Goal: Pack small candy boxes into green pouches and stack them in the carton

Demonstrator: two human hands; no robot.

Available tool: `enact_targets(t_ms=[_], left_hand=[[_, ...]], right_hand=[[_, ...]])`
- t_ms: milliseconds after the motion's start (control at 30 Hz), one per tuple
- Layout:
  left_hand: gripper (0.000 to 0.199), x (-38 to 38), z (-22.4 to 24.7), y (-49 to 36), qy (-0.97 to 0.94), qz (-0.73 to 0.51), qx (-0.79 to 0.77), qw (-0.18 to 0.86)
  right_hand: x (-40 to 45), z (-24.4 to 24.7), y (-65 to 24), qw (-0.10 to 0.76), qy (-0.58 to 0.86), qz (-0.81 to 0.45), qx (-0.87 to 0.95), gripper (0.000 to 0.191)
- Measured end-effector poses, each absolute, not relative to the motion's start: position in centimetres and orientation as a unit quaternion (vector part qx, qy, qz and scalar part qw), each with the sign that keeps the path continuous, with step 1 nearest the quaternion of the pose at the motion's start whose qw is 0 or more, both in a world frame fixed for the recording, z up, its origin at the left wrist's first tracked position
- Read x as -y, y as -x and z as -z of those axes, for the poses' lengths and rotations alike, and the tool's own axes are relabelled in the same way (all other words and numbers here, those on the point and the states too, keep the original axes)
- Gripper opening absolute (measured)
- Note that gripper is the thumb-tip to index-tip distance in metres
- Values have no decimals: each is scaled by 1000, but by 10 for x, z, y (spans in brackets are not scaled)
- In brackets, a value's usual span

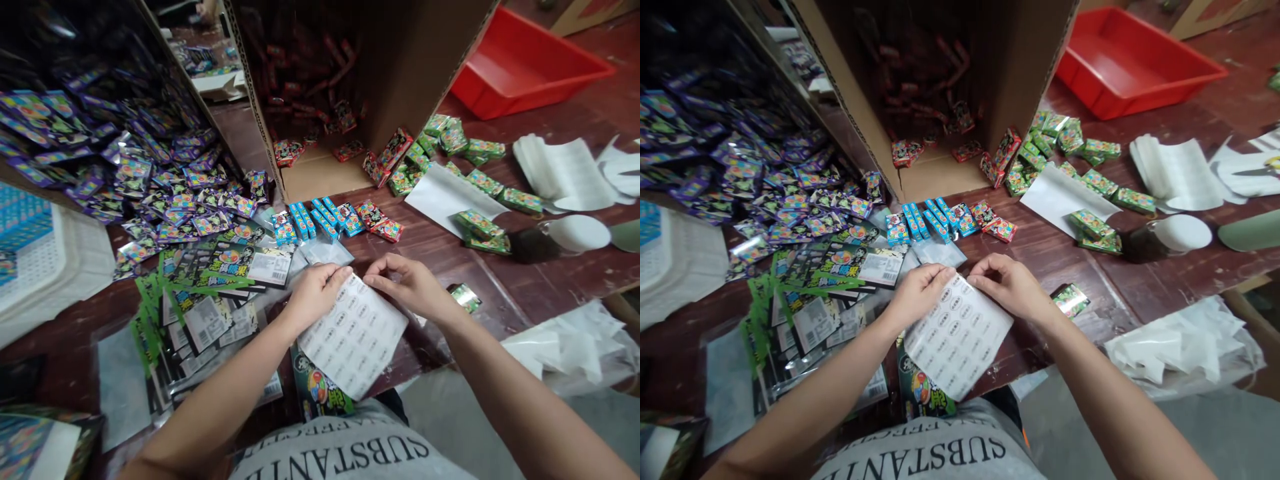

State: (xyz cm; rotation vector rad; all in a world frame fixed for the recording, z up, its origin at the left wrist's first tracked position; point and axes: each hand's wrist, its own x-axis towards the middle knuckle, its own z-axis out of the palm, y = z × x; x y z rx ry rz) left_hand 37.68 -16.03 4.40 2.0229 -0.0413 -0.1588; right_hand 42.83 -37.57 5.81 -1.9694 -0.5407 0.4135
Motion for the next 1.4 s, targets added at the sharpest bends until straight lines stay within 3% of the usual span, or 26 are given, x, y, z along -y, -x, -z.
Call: enact_targets(t_ms=[167,367,500,633,700,800,900,1067,1300,1400], left_hand=[[38,166,-46,-380,-858,31,31,511],[38,173,-44,-383,-862,6,-7,506],[40,179,-39,-386,-852,10,-17,523],[43,189,-36,-391,-858,-2,-10,514],[47,192,-36,-394,-866,11,-25,500],[45,184,-40,-392,-889,3,-5,458],[30,155,-46,-369,-927,-74,9,367],[25,105,-54,-307,-967,2,-1,255],[16,85,-78,-278,-885,54,-53,459],[17,85,-85,-272,-872,69,-77,479]], right_hand=[[379,-59,-434,556,798,-140,187,25],[380,-66,-435,499,815,-129,265,18],[376,-64,-438,557,800,-100,202,17],[367,-55,-440,608,754,-134,208,36],[365,-54,-437,624,742,-119,215,38],[368,-58,-432,660,724,-72,185,37],[375,-63,-428,693,709,-34,127,38],[362,-72,-415,694,687,-144,163,38],[298,-86,-390,617,652,-318,306,41],[283,-86,-386,592,644,-352,333,42]])
